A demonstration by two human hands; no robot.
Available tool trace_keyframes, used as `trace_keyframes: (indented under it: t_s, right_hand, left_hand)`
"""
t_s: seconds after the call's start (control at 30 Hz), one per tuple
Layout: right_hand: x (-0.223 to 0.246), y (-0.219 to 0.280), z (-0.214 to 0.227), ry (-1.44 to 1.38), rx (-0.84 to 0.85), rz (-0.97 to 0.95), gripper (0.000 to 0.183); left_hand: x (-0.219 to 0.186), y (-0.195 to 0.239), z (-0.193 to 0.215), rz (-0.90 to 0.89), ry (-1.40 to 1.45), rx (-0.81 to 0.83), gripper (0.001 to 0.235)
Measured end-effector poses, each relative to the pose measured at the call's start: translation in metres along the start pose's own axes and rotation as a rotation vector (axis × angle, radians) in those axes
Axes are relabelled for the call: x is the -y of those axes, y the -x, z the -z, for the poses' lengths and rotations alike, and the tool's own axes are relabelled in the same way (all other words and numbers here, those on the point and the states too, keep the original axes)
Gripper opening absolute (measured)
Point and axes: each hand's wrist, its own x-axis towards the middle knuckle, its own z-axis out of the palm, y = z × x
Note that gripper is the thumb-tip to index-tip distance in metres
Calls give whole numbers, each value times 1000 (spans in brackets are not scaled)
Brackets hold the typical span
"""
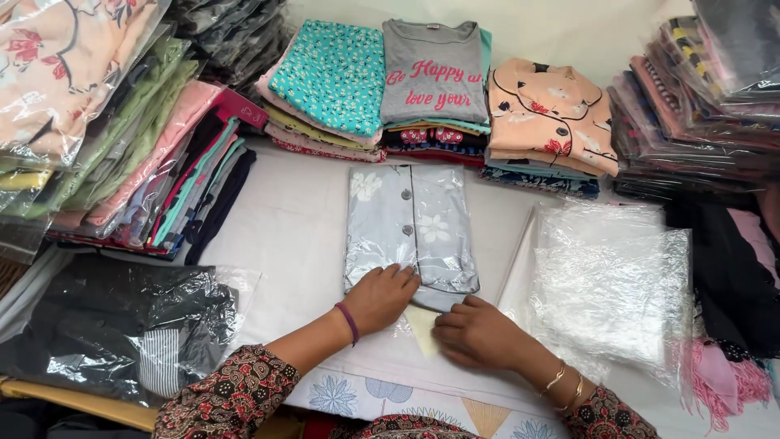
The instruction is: The person folds various garments, including a yellow polka-dot shirt, a light green shirt, a peach floral shirt, and a light blue floral shirt, then places each into a clear plastic bag. They insert a small tag into each bag and seal it before stacking the packaged items on the left side of the table.
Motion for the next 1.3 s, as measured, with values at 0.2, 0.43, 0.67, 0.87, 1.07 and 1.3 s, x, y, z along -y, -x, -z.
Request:
trace_keyframes:
  t_s: [0.2, 0.43, 0.67, 0.87, 1.07, 1.3]
  right_hand:
    - [10, -8, -11, 191, -171, -81, 50]
    - [12, -27, -16, 275, -123, -448, 50]
    - [13, -28, -21, 251, -72, -504, 40]
    - [36, -37, -22, 304, 18, -348, 98]
    - [35, -46, -31, 413, -95, -481, 100]
    - [42, -52, 1, 256, 117, -607, 109]
  left_hand:
    - [0, -20, 22, 141, 163, 72, 10]
    - [-3, -20, 28, 170, 218, -4, 11]
    - [-3, -22, 32, 173, 237, -44, 11]
    - [-3, -24, 41, 194, 315, -27, 11]
    - [-2, -29, 45, 189, 332, 3, 12]
    - [-7, -21, 20, 158, 283, 50, 13]
